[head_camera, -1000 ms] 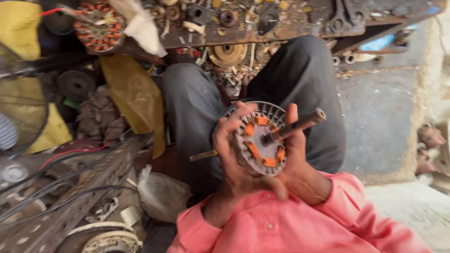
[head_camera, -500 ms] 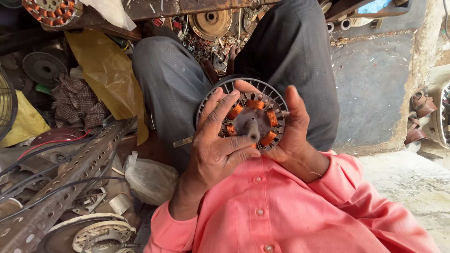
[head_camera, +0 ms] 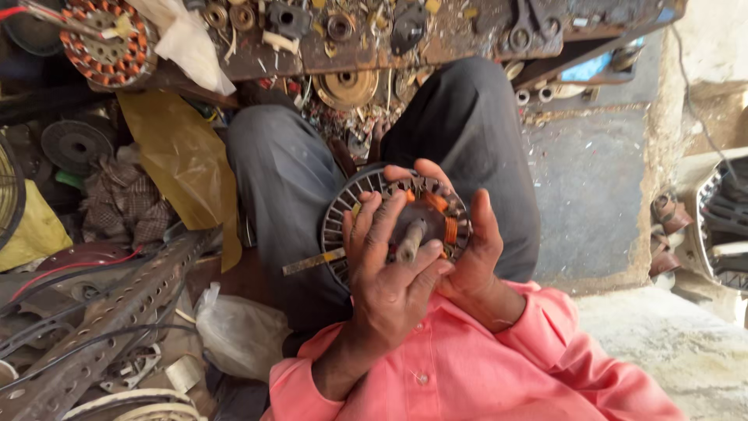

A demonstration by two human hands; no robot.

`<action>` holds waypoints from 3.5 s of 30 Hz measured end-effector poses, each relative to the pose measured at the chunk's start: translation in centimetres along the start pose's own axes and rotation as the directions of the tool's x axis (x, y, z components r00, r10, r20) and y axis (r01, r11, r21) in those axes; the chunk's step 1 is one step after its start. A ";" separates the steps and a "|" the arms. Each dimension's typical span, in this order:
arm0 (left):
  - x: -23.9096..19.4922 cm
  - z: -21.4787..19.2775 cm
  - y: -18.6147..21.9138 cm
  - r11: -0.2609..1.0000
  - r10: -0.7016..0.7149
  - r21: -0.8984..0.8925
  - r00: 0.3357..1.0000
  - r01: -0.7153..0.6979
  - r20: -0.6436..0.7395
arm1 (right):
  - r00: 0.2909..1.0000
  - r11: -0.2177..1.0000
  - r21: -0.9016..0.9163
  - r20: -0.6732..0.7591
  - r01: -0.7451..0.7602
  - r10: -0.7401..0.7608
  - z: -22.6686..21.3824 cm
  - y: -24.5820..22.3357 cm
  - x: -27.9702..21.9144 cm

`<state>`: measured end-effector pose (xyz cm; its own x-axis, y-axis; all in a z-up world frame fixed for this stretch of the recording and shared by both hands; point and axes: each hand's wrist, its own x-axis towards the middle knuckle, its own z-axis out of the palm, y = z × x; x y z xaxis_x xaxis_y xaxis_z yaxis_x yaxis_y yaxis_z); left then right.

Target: The person repairs an electric fan motor by inserting a small insulation piece into the stator coils, wrapping tape around wire connections, and fitting the metal shaft into the central hub.

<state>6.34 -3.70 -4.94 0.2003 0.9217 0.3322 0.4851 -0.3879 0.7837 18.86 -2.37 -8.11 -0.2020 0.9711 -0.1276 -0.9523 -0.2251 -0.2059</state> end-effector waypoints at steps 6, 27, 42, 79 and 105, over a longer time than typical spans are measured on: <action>0.2 0.5 -0.5 0.993 0.114 0.022 0.990 -0.112 -0.080 | 0.998 0.997 -0.052 -0.008 0.055 -0.056 0.2 0.3 0.3; 3.6 -5.1 -2.1 0.980 0.123 -0.170 0.987 -0.103 0.108 | 0.929 0.884 0.306 0.001 -0.354 0.371 -1.4 -1.3 1.8; 0.9 -0.8 -2.8 0.988 0.024 -0.151 1.000 -0.027 -0.020 | 0.978 0.962 0.207 -0.071 -0.178 0.196 -2.5 -0.2 0.9; 0.8 -2.9 -4.6 0.988 -0.045 -0.145 0.994 0.058 0.095 | 0.982 0.961 0.211 -0.011 -0.181 0.188 -2.0 0.5 1.1; 1.4 -0.8 -2.6 0.958 -0.158 -0.258 0.980 0.123 -0.121 | 0.999 0.991 -0.130 -0.028 0.028 -0.032 -2.1 0.8 1.1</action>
<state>4.68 -1.34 -6.12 0.0163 0.9640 0.2654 0.2699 -0.2598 0.9272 18.39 -1.61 -10.44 -0.1648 0.9752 -0.1476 -0.9199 -0.2060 -0.3338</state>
